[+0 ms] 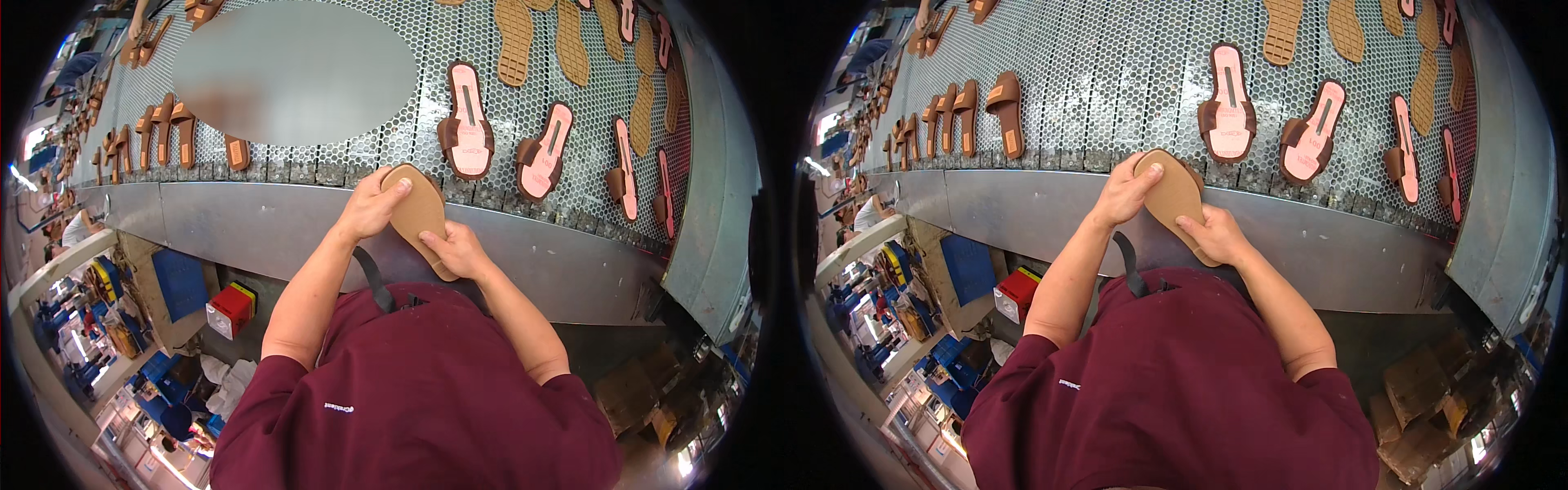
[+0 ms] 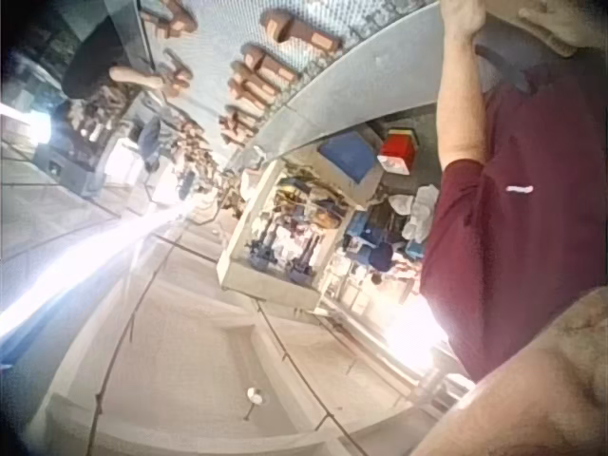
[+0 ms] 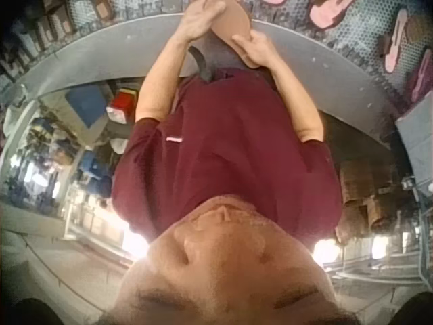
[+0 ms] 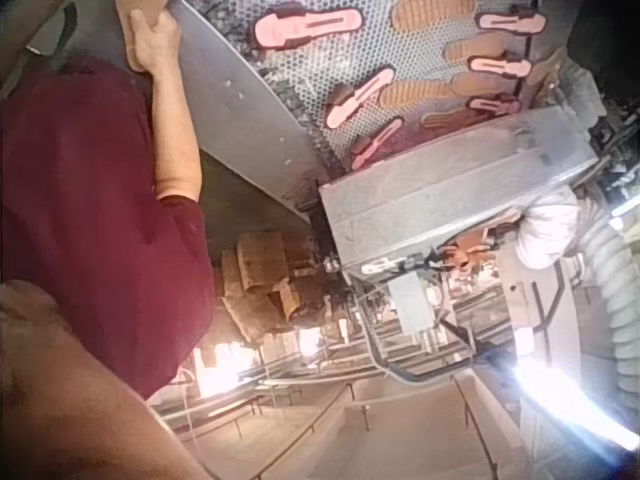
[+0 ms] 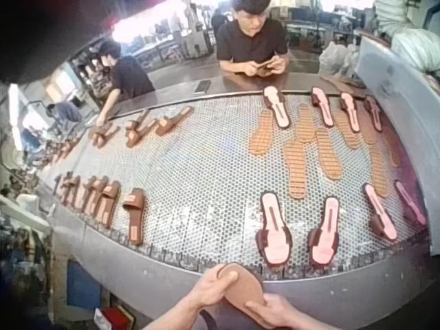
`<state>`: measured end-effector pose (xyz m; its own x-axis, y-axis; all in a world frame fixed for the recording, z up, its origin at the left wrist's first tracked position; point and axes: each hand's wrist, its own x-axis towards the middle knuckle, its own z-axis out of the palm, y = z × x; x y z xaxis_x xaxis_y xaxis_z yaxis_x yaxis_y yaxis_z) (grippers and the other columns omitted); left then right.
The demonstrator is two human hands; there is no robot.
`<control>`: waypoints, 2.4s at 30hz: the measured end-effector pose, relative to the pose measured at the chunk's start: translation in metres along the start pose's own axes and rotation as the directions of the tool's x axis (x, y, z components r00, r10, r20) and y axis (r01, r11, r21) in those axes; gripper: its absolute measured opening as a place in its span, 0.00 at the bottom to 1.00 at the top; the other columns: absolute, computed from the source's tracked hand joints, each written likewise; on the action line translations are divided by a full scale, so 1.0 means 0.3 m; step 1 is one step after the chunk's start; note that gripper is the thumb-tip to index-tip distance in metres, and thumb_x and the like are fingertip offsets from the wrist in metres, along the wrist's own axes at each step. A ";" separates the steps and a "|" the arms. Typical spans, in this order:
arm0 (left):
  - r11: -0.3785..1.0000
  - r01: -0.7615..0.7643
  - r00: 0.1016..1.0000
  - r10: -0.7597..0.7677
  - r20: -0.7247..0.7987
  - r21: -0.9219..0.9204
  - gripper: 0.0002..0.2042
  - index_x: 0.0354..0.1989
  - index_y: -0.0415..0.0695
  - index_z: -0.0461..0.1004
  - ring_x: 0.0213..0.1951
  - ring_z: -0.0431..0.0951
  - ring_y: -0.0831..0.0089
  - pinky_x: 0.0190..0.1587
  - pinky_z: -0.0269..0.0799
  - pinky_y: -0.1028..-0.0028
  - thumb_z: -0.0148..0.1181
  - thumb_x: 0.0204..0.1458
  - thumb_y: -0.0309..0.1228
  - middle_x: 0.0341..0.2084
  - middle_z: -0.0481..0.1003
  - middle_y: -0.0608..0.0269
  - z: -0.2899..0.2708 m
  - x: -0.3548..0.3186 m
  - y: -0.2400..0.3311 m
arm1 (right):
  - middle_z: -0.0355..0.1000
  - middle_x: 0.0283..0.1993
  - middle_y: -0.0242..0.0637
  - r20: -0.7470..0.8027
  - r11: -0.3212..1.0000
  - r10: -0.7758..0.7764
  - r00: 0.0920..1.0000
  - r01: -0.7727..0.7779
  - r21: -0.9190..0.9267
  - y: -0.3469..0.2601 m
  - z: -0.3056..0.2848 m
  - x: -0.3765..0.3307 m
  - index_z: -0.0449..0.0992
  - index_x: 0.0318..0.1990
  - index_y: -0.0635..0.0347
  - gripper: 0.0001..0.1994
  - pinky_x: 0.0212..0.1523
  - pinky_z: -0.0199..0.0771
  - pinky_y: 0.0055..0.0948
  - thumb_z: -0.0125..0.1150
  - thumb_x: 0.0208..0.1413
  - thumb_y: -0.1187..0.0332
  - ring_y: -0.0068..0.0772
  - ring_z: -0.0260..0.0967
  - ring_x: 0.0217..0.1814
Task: Aligning and matching shoe soles with uppers on a conveyor belt in a shoe factory.
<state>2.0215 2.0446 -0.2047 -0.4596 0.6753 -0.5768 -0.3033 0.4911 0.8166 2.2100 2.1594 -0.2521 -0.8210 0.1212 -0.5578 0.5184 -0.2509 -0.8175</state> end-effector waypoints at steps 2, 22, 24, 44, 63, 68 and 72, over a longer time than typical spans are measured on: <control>1.000 0.003 0.999 -0.002 -0.042 0.023 0.17 0.53 0.36 0.71 0.44 0.76 0.77 0.48 0.73 0.73 0.56 0.64 0.37 0.43 0.77 0.61 0.005 -0.004 -0.014 | 0.80 0.39 0.35 0.010 1.000 0.011 1.000 -0.011 -0.011 -0.010 -0.007 -0.005 0.78 0.49 0.65 0.17 0.41 0.75 0.27 0.64 0.61 0.60 0.21 0.74 0.39; 0.355 -0.514 0.768 0.595 0.235 0.781 0.34 0.55 0.39 0.72 0.50 0.75 0.52 0.53 0.71 0.58 0.77 0.37 0.39 0.48 0.76 0.51 0.312 -0.128 0.004 | 0.78 0.43 0.37 -0.250 0.927 -0.058 0.967 0.145 0.346 0.013 -0.153 -0.107 0.68 0.54 0.67 0.16 0.41 0.74 0.21 0.61 0.61 0.74 0.20 0.73 0.42; 0.402 -0.483 0.805 0.553 0.215 0.778 0.34 0.54 0.40 0.72 0.47 0.76 0.53 0.49 0.73 0.59 0.77 0.36 0.39 0.46 0.76 0.52 0.329 -0.096 -0.027 | 0.77 0.44 0.37 -0.263 0.933 -0.098 0.960 0.181 0.311 -0.012 -0.145 -0.120 0.69 0.53 0.66 0.14 0.40 0.75 0.21 0.60 0.62 0.74 0.20 0.74 0.41; 0.532 -0.444 0.846 0.514 0.142 0.721 0.36 0.56 0.39 0.70 0.56 0.73 0.52 0.58 0.70 0.58 0.80 0.34 0.32 0.53 0.74 0.50 0.369 -0.101 -0.031 | 0.78 0.38 0.38 -0.179 0.814 -0.069 0.981 0.159 0.559 0.053 -0.203 -0.144 0.78 0.43 0.70 0.17 0.39 0.77 0.25 0.46 0.71 0.65 0.25 0.76 0.36; 0.335 -0.594 0.603 0.787 0.131 0.731 0.33 0.52 0.40 0.70 0.53 0.76 0.50 0.57 0.72 0.57 0.78 0.33 0.27 0.49 0.75 0.50 0.311 -0.101 0.049 | 0.79 0.44 0.39 -0.302 0.909 -0.361 0.882 0.406 0.098 -0.085 -0.222 -0.162 0.74 0.57 0.67 0.25 0.43 0.77 0.25 0.71 0.56 0.63 0.22 0.75 0.40; 0.378 -0.424 0.290 0.917 -0.272 0.823 0.32 0.58 0.41 0.68 0.63 0.68 0.48 0.64 0.65 0.59 0.76 0.43 0.28 0.60 0.68 0.43 -0.002 -0.113 0.048 | 0.72 0.56 0.47 -0.388 0.801 -0.561 0.732 0.362 -0.476 -0.257 -0.447 -0.016 0.62 0.69 0.61 0.37 0.52 0.75 0.31 0.72 0.53 0.60 0.35 0.74 0.50; 0.639 0.150 0.475 0.622 -0.622 0.754 0.27 0.57 0.38 0.69 0.67 0.62 0.53 0.67 0.58 0.60 0.72 0.50 0.31 0.61 0.66 0.42 -0.106 -0.110 -0.096 | 0.64 0.65 0.51 -0.387 0.582 -0.613 0.688 0.062 -0.811 -0.309 -0.652 0.216 0.62 0.70 0.52 0.38 0.60 0.70 0.46 0.66 0.54 0.48 0.52 0.65 0.65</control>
<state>2.0188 1.9908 -0.2084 -0.9263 0.2846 0.2470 0.3669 0.8303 0.4195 2.1555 2.3784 -0.2407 -0.7905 0.6094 0.0620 0.4445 0.6403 -0.6264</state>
